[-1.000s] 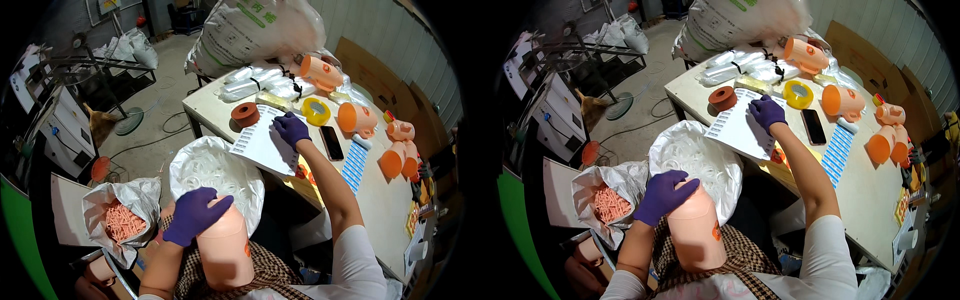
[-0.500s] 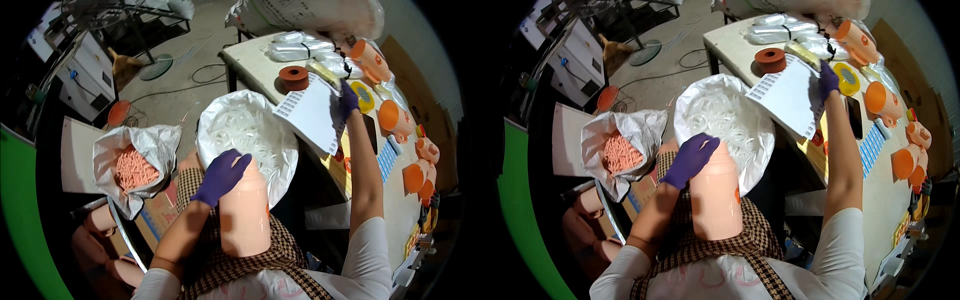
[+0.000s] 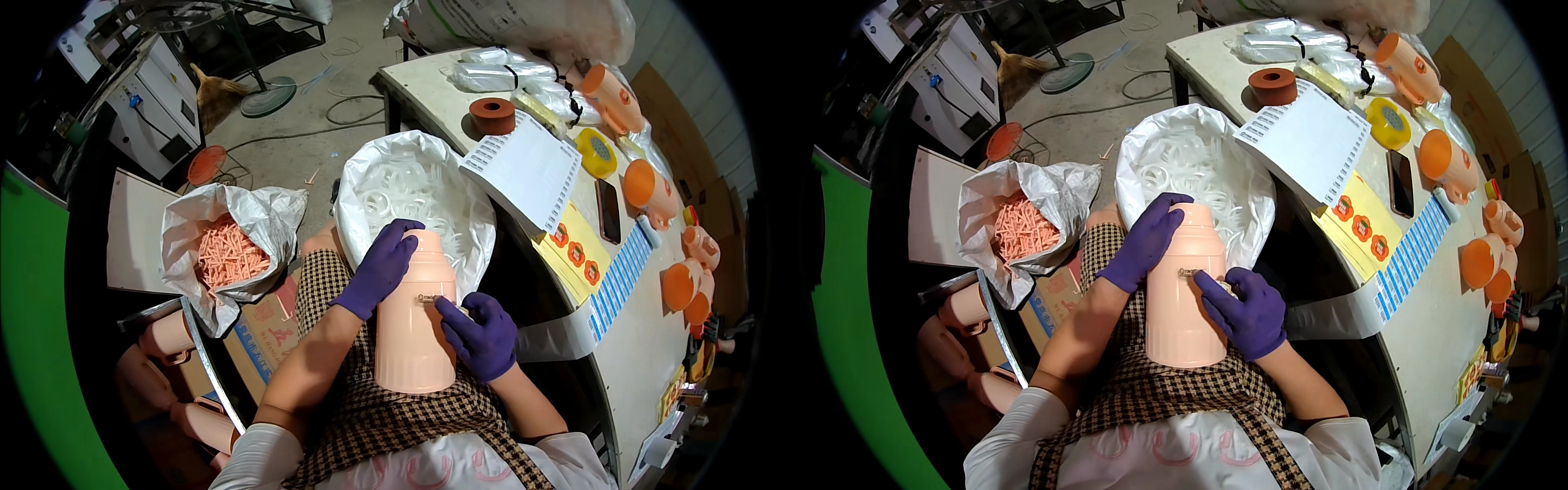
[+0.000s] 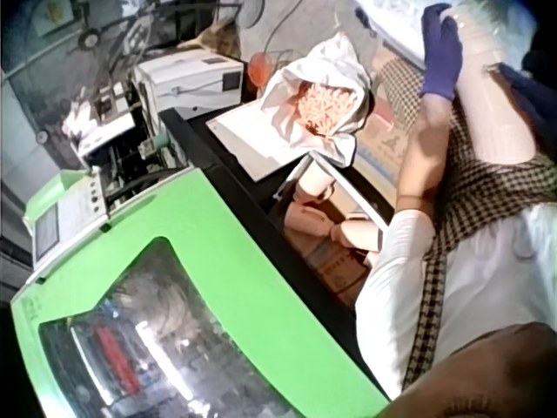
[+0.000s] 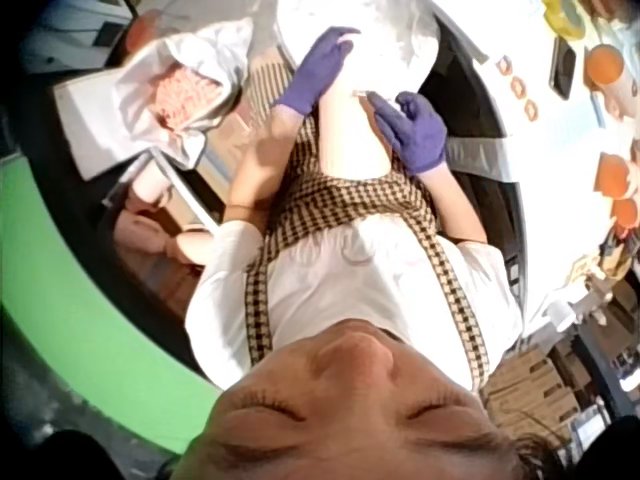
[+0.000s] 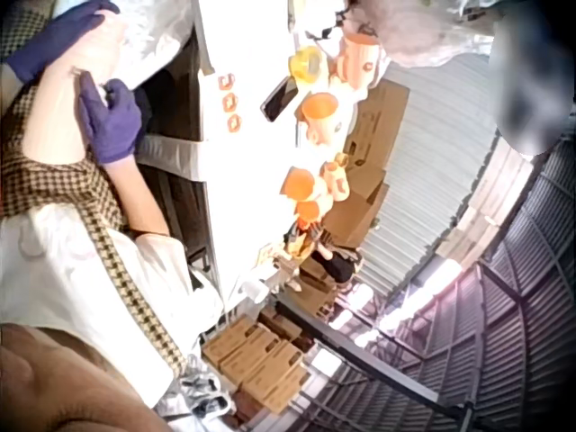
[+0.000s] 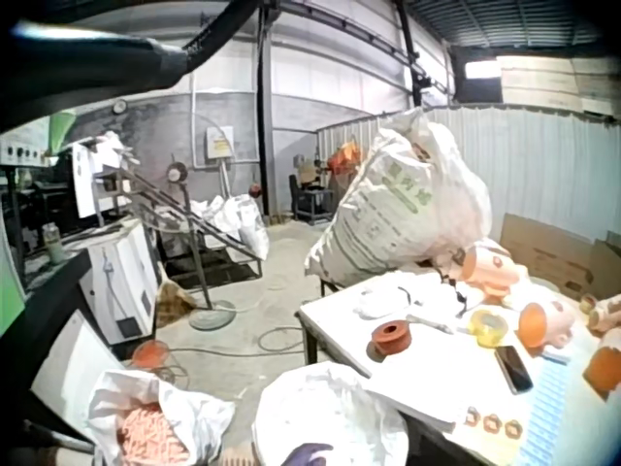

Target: The recorder assembles thermos bottles by inserting orange caps and white plastic rings into pink thermos bodies and applying orange stickers.

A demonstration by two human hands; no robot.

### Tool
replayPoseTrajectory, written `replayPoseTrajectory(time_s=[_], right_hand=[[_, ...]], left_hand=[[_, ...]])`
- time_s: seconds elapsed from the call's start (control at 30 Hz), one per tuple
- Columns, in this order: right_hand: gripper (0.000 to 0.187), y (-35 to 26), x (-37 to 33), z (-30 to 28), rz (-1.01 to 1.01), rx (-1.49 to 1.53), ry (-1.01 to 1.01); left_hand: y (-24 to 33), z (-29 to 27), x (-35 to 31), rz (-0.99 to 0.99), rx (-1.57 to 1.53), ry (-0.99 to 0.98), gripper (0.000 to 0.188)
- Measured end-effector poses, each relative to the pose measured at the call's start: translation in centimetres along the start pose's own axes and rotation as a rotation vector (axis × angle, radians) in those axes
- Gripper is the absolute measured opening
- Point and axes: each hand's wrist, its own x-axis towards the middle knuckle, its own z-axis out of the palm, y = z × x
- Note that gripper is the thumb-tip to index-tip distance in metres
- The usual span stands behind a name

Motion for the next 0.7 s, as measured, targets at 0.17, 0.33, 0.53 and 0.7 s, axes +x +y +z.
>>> replayPoseTrajectory(time_s=[0.17,0.33,0.53,0.7], right_hand=[[0.046,-1.0,0.9,0.3,-0.063,-0.065,-0.037],[0.047,-2.1,0.7,1.1,-0.071,-0.120,-0.026],[0.049,-2.5,0.8,1.2,-0.077,-0.234,-0.080],[0.054,-2.3,0.8,-1.2,-0.051,-0.424,-0.320]], left_hand=[[-0.8,0.3,0.2,0.009,0.045,0.055,0.024],[-0.9,0.4,0.0,-0.005,0.049,0.066,0.022],[-0.6,-0.4,-0.2,0.024,0.040,-0.012,0.032],[1.3,-3.1,-1.7,-0.079,0.095,-0.271,0.106]])
